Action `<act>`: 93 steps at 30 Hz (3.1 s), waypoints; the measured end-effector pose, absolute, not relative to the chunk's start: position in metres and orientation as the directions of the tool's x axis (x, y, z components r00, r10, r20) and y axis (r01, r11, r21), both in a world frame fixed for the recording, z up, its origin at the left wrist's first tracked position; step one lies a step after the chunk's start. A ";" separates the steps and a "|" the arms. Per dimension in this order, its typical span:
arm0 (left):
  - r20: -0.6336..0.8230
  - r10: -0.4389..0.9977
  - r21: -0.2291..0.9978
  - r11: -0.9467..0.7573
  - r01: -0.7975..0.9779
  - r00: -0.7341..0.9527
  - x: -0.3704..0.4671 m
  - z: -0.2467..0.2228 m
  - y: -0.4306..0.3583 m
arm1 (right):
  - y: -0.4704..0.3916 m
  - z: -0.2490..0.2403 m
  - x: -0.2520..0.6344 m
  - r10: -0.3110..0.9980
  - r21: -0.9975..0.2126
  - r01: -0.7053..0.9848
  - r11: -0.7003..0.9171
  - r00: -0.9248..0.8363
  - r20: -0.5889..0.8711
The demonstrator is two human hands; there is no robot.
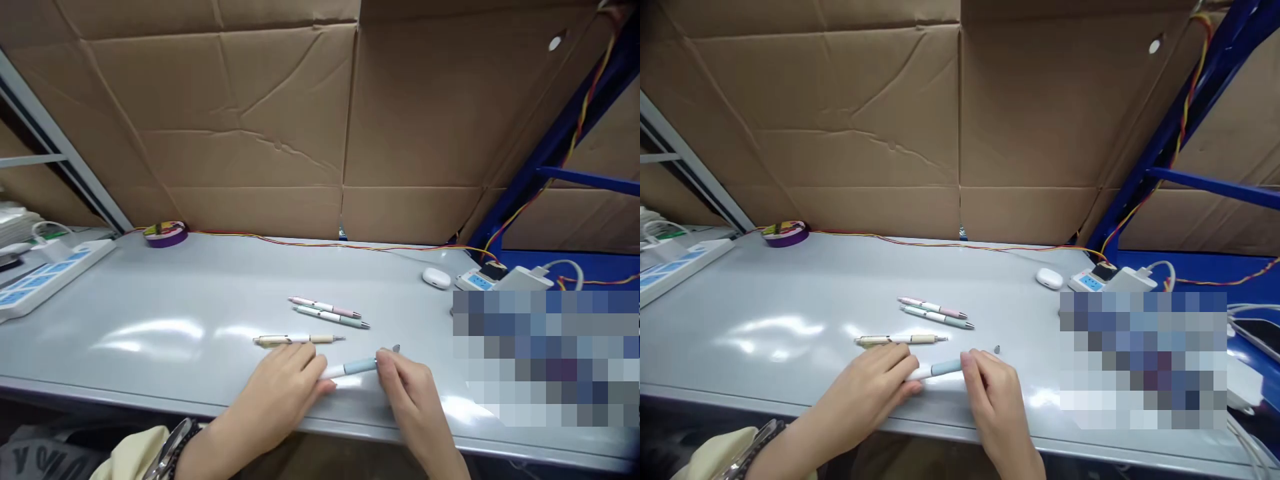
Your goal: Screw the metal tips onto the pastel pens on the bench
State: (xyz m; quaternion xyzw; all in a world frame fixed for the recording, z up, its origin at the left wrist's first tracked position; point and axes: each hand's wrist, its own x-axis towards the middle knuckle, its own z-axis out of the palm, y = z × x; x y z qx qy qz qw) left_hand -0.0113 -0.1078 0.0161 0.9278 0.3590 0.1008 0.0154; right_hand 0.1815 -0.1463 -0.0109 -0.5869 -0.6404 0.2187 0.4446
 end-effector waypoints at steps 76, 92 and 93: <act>0.340 0.600 0.223 -0.799 0.558 0.724 0.000 -0.010 -0.105 | -0.145 -0.007 0.174 0.967 -0.841 0.483 0.246 -0.057 0.250; 0.296 0.607 0.186 -0.794 0.579 0.737 -0.005 -0.011 -0.107 | -0.146 -0.015 0.175 0.954 -0.871 0.419 0.257 0.035 0.298; 0.290 0.613 0.190 -0.790 0.583 0.735 -0.005 -0.010 -0.107 | -0.146 -0.014 0.175 0.956 -0.875 0.414 0.249 0.037 0.290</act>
